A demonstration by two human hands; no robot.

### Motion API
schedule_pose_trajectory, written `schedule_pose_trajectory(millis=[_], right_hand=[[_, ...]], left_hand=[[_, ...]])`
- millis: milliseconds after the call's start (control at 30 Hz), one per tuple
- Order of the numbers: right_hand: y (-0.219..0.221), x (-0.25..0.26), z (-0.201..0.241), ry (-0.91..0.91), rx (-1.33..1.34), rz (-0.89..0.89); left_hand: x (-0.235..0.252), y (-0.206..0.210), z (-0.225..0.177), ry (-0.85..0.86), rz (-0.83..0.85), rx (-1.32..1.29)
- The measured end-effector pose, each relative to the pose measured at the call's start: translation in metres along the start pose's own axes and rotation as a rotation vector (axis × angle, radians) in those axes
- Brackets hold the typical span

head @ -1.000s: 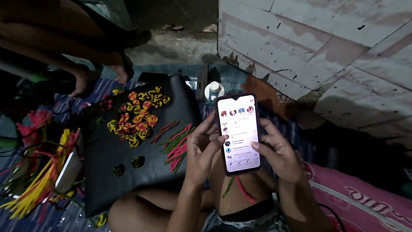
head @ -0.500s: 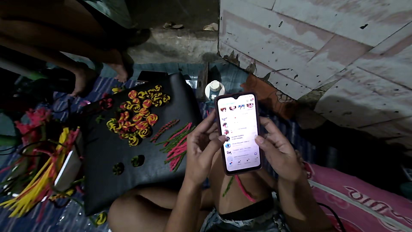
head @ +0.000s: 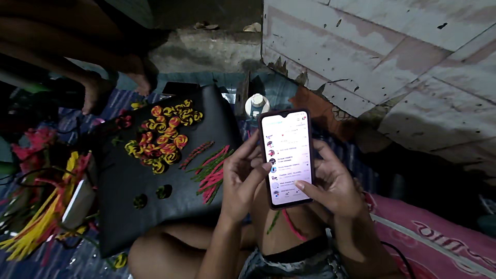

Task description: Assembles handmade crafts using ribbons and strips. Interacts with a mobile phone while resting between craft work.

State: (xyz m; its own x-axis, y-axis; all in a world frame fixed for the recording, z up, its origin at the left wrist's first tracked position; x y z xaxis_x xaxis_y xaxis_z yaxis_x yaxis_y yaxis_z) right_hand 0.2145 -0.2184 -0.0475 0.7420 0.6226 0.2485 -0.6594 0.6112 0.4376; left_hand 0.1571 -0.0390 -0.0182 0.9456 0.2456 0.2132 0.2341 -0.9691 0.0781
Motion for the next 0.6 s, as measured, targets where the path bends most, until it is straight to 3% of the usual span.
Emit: schedule_pose_trajectory(millis=[600], right_hand=[[-0.0026,-0.002,0.0007,-0.007,-0.016,0.021]], left_hand=[[-0.0003,0.0007,0.0002,0.003,0.014,0.0]])
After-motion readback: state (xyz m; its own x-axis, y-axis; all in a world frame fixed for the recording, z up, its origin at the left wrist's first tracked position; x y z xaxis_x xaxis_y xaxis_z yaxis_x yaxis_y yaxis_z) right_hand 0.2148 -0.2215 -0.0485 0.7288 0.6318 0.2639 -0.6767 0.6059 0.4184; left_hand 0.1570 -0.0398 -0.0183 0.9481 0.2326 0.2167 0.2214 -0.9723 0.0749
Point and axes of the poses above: each hand's wrist, its own x-axis towards the middle knuckle, its own y-axis out of the palm, z = x × y, the point moved 2 cm from there along x, towards the middle knuckle, and after that the axes turned 10 degrees about x, right-handed, at the moved point
